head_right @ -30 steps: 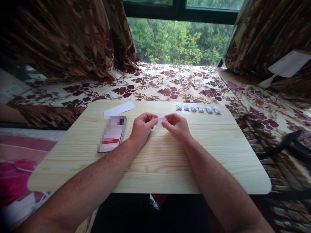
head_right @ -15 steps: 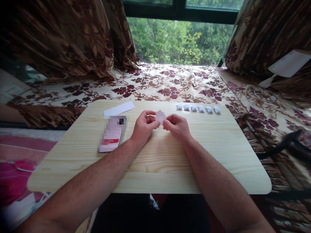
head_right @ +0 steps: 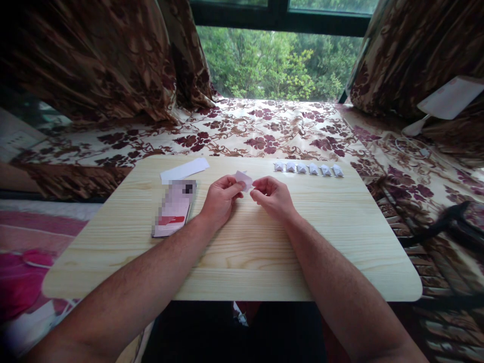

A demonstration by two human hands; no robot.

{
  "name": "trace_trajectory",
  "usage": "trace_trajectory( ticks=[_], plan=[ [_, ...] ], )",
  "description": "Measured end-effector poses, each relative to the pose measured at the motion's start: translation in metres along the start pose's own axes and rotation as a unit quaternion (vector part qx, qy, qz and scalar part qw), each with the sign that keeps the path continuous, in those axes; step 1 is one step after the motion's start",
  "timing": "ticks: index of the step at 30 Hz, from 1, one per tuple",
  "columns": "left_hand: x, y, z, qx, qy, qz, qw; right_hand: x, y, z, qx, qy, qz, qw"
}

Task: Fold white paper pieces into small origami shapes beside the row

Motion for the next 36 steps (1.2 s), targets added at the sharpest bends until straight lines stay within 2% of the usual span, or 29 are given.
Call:
trace_trajectory(
  ticks=[4, 7, 12, 15, 19, 24, 28, 36],
  plan=[
    [0.0002, -0.0010, -0.0017, 0.023, -0.015, 0.032, 0.999, 0.0007, 0.0015, -0.0024, 0.022, -0.029, 0.011, 0.999],
    [0.0014, -0.0010, -0.0024, 0.012, -0.034, 0.037, 0.999, 0.0014, 0.0020, -0.0011, 0.054, -0.012, 0.026, 0.998],
    [0.0035, 0.0051, -0.0047, 0.039, -0.064, -0.003, 0.997, 0.0022, 0.0008, 0.0004, 0.090, 0.003, 0.031, 0.995],
    [0.0029, 0.0070, -0.0036, 0.017, -0.054, -0.031, 0.998, 0.0026, 0.0008, -0.0008, 0.114, -0.004, 0.026, 0.993],
    [0.0009, 0.0042, 0.0000, -0.029, -0.018, -0.036, 0.999, 0.0025, -0.0003, -0.0001, 0.079, 0.023, 0.038, 0.996],
    [0.0025, 0.0023, -0.0009, -0.026, -0.034, -0.019, 0.999, 0.0022, -0.0035, 0.0024, 0.031, 0.061, 0.073, 0.995],
    [0.0037, 0.0029, -0.0023, -0.017, -0.050, -0.029, 0.998, 0.0031, -0.0040, 0.0026, 0.032, 0.064, 0.083, 0.994],
    [0.0027, 0.0036, -0.0004, -0.022, -0.031, -0.073, 0.997, 0.0043, -0.0066, 0.0021, 0.025, 0.054, 0.086, 0.995]
  ],
)
Point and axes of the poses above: each hand's wrist, its own x-axis away from the middle knuckle, its own z-axis out of the back of the hand, y = z × x, the point moved 3 cm from there along -x, towards the middle knuckle, and after that the axes turned 3 degrees about y, right-handed, at the moved point
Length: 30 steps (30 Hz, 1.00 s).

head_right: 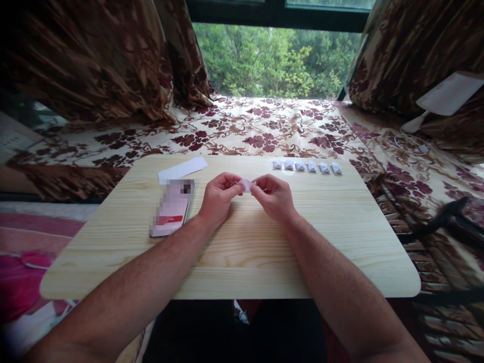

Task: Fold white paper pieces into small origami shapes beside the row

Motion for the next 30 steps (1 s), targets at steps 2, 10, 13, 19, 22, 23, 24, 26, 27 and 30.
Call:
trace_trajectory(
  ticks=[2, 10, 13, 19, 22, 23, 24, 26, 27, 30],
  plan=[
    [0.0003, -0.0001, -0.0004, -0.008, 0.002, 0.000, 1.000, -0.0001, 0.0004, -0.0003, -0.004, -0.002, -0.003, 1.000],
    [0.0012, 0.0001, -0.0018, -0.020, 0.001, 0.001, 1.000, -0.0018, 0.0056, 0.0000, -0.038, -0.017, -0.009, 0.999],
    [0.0016, 0.0003, -0.0012, -0.031, 0.005, 0.004, 0.999, -0.0024, 0.0079, 0.0000, -0.041, -0.016, -0.018, 0.999],
    [0.0033, 0.0025, -0.0009, -0.063, 0.012, -0.011, 0.998, -0.0015, 0.0070, -0.0016, -0.051, -0.015, -0.029, 0.998],
    [0.0044, 0.0038, -0.0020, -0.067, -0.002, -0.020, 0.998, -0.0008, 0.0055, -0.0027, -0.066, -0.025, -0.030, 0.997],
    [0.0047, 0.0041, -0.0023, -0.068, -0.006, -0.022, 0.997, -0.0006, 0.0053, -0.0027, -0.069, -0.027, -0.029, 0.997],
    [0.0049, 0.0043, -0.0027, -0.069, -0.009, -0.021, 0.997, -0.0003, 0.0053, -0.0026, -0.071, -0.029, -0.029, 0.997],
    [0.0051, 0.0042, -0.0031, -0.069, -0.009, -0.016, 0.997, 0.0002, 0.0056, -0.0019, -0.071, -0.029, -0.029, 0.997],
    [0.0050, 0.0040, -0.0033, -0.067, -0.008, -0.012, 0.998, 0.0006, 0.0056, -0.0015, -0.071, -0.029, -0.028, 0.997],
    [0.0046, 0.0026, -0.0041, -0.049, -0.004, -0.004, 0.999, 0.0015, 0.0051, -0.0011, -0.073, -0.029, -0.030, 0.996]
  ],
)
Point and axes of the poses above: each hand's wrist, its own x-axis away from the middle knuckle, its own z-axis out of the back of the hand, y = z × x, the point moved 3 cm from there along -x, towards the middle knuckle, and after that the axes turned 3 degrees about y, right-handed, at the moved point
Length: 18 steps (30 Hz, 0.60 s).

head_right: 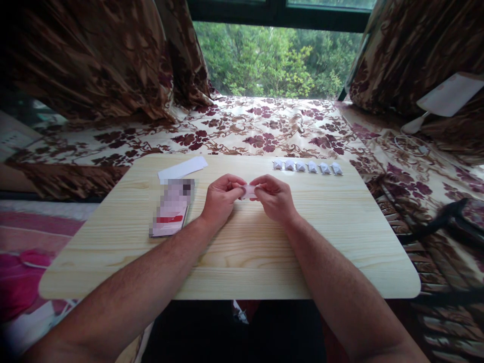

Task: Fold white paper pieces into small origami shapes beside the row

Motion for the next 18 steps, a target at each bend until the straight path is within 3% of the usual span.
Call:
trace_trajectory(
  ticks=[18],
  plan=[
    [0.0002, -0.0058, -0.0023, 0.078, 0.007, 0.080, 0.994, -0.0012, -0.0075, 0.0005, -0.027, 0.027, -0.032, 0.999]
  ],
)
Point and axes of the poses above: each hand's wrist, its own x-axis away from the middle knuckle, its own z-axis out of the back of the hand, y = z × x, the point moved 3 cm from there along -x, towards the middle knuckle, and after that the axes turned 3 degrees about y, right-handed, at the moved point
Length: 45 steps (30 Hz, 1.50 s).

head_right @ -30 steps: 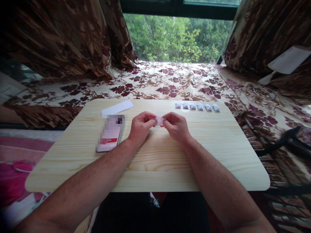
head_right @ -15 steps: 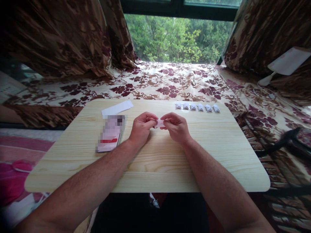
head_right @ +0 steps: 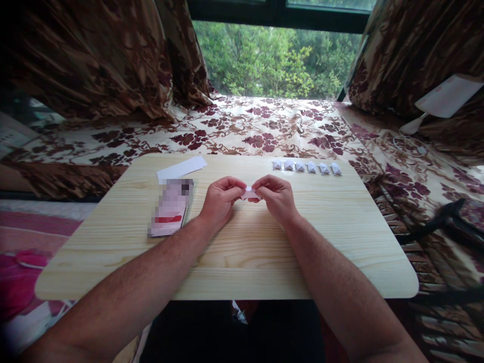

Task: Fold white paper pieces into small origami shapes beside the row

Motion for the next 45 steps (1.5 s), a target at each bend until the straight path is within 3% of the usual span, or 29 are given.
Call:
trace_trajectory(
  ticks=[4, 14, 33, 45],
  plan=[
    [0.001, 0.001, 0.000, -0.007, -0.012, 0.000, 1.000, 0.000, 0.002, 0.001, -0.007, -0.013, 0.002, 1.000],
    [0.001, 0.010, 0.003, -0.079, 0.008, -0.112, 0.991, -0.003, 0.007, 0.002, 0.023, -0.029, -0.025, 0.999],
    [0.005, 0.011, 0.000, -0.087, -0.016, -0.108, 0.990, -0.004, 0.009, 0.002, 0.024, -0.021, -0.025, 0.999],
    [0.004, 0.011, 0.001, -0.080, 0.001, -0.100, 0.992, -0.003, 0.007, 0.001, 0.021, -0.023, -0.039, 0.999]
  ],
)
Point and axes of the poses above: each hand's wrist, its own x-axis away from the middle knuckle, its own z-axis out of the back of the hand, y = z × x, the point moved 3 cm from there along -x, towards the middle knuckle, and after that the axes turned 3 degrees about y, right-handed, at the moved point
